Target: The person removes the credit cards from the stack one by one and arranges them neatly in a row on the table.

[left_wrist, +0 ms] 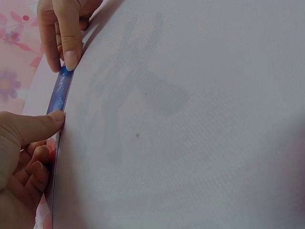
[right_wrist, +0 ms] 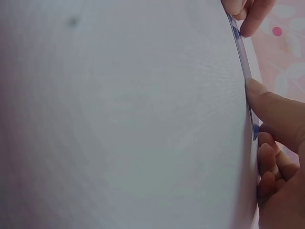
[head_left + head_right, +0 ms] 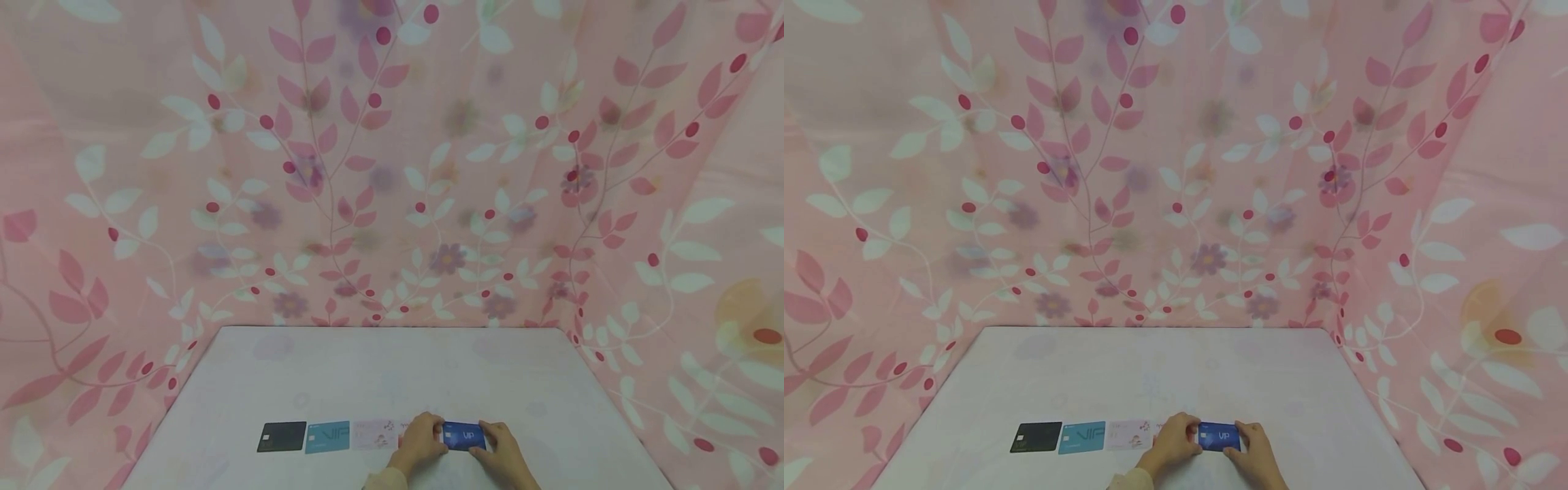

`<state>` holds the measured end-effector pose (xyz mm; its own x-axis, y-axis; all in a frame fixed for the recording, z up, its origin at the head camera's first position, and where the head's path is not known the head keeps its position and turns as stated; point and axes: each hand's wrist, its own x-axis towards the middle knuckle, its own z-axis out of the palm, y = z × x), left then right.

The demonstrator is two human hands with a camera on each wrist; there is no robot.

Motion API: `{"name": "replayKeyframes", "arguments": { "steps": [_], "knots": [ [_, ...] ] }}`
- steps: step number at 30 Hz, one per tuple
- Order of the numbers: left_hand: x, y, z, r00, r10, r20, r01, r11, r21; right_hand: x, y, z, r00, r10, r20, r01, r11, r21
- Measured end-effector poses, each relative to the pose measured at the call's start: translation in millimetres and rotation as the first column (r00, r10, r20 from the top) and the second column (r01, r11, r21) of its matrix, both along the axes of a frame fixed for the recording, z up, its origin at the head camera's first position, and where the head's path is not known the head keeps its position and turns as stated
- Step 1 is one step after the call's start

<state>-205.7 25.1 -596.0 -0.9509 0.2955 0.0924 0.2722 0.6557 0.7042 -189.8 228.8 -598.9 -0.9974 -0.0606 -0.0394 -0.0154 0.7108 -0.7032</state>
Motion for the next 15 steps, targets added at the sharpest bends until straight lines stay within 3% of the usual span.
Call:
{"name": "replayKeyframes", "arguments": {
  "steps": [7, 15],
  "knots": [
    [0.0, -0.3, -0.3, 1.000, 0.002, 0.018, -0.002, 0.999, 0.036, -0.6, -0.1, -0.4, 1.000, 0.010, 0.016, -0.010, 1.000, 0.011],
    [-0.7, -1.1, -3.3, 1.000, -0.011, -0.019, 0.011, 0.999, 0.035, 1.0, 1.1, -0.4, 1.000, 0.020, 0.015, -0.020, 1.000, 0.001]
  ]
}}
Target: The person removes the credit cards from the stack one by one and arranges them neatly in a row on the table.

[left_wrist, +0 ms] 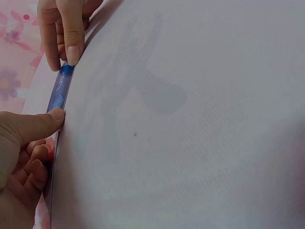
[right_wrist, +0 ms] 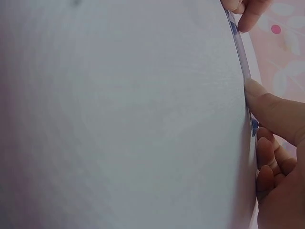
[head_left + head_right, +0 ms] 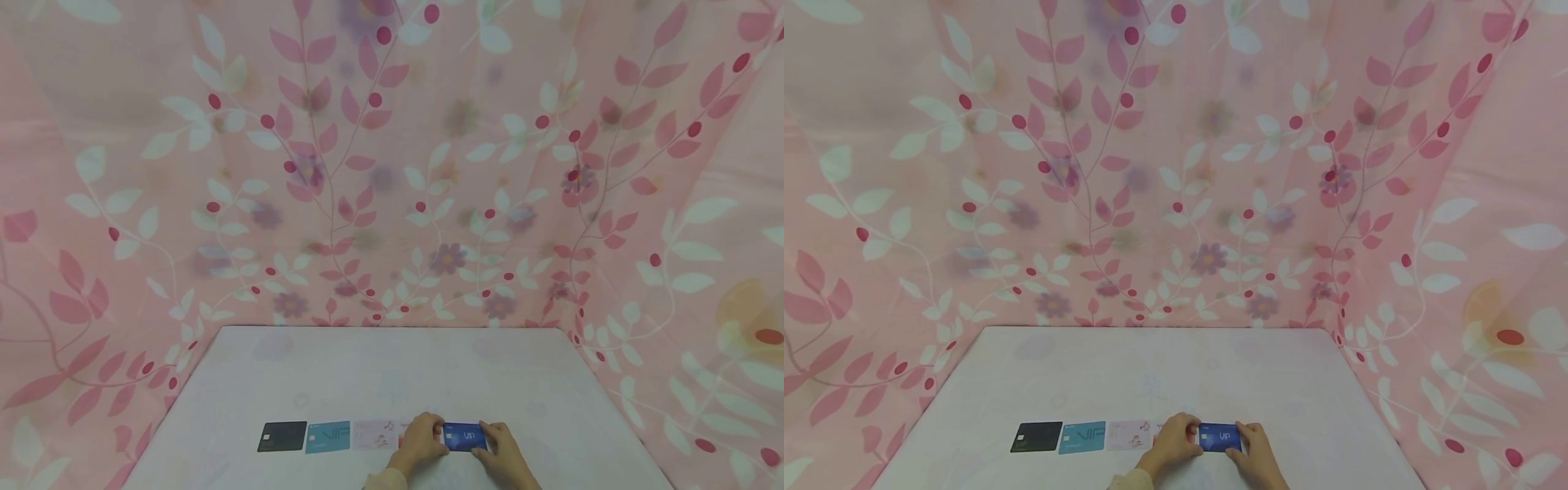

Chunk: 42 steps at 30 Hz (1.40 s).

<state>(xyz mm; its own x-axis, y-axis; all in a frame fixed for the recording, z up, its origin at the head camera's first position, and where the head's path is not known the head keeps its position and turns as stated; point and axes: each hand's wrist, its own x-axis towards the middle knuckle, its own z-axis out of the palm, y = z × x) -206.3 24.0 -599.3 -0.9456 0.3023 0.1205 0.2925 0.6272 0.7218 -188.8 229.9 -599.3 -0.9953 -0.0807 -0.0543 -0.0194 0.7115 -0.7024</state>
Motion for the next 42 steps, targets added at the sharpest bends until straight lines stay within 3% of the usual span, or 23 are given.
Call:
{"name": "replayKeyframes", "arguments": {
  "steps": [9, 23, 36, 42],
  "knots": [
    [1.0, 0.0, 2.8, 0.999, 0.007, 0.049, -0.007, 1.000, 0.003, -2.0, -0.3, -0.4, 0.997, -0.017, 0.075, 0.018, 1.000, -0.008],
    [3.4, 0.4, 0.5, 1.000, 0.003, -0.016, -0.003, 1.000, -0.014, 0.1, 7.3, -2.6, 0.999, 0.023, 0.037, -0.023, 1.000, 0.000],
    [3.5, -0.3, 3.8, 1.000, 0.007, 0.022, -0.007, 1.000, -0.031, 2.1, 7.0, -0.7, 0.999, 0.053, -0.013, -0.053, 0.998, -0.014],
    [3.2, -0.2, 4.0, 1.000, 0.009, 0.022, -0.009, 1.000, 0.003, 4.0, 4.3, 1.3, 1.000, 0.019, -0.015, -0.019, 1.000, -0.024]
  ]
}}
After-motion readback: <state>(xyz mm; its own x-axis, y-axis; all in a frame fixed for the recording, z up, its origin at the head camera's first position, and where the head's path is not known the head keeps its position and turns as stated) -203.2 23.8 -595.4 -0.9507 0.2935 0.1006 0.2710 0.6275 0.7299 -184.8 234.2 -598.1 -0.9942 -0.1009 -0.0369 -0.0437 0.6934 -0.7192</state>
